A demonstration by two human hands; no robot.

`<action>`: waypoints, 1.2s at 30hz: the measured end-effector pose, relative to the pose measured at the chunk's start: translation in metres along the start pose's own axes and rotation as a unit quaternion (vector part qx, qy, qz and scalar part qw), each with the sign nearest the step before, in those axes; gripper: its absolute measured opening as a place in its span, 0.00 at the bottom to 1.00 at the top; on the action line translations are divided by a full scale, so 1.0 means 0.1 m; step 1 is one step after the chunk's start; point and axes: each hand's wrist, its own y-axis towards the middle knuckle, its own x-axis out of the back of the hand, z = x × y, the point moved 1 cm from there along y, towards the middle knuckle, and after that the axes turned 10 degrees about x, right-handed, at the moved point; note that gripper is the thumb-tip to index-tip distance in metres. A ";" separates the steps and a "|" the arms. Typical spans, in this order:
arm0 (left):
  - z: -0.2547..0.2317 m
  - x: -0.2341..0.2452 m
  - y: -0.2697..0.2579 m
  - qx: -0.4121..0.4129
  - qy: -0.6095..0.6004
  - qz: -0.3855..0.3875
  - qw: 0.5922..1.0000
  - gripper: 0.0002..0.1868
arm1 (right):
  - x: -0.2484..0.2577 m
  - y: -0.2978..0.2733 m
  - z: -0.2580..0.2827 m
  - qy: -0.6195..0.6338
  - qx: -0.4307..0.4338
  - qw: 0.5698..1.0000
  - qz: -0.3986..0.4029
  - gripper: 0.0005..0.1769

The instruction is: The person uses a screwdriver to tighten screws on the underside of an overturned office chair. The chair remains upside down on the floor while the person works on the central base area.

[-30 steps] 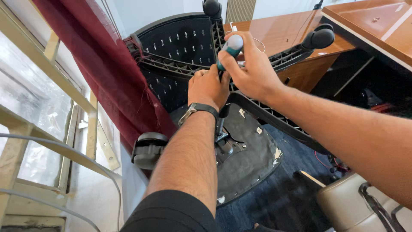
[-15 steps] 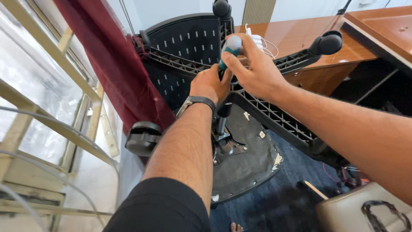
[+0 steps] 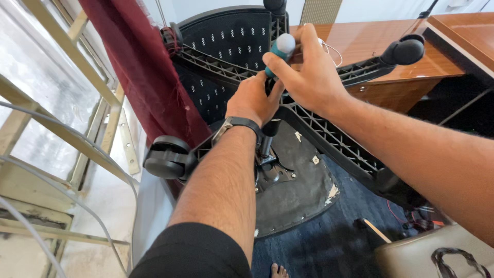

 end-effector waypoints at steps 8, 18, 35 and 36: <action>0.16 -0.13 0.02 -0.033 -0.050 -0.060 0.996 0.23 | -0.05 -0.13 0.06 0.043 -0.038 0.997 0.047 0.29; 0.19 -0.10 0.08 -0.080 -0.043 -0.105 0.990 0.23 | -0.04 -0.02 0.16 0.051 -0.061 0.996 0.040 0.31; 0.21 -0.13 0.01 -0.051 -0.050 -0.063 0.995 0.22 | -0.04 -0.12 0.09 -0.065 -0.100 0.992 0.032 0.34; 0.21 -0.13 0.02 -0.064 -0.045 -0.074 0.994 0.23 | -0.05 -0.13 0.09 -0.044 -0.068 0.996 0.041 0.33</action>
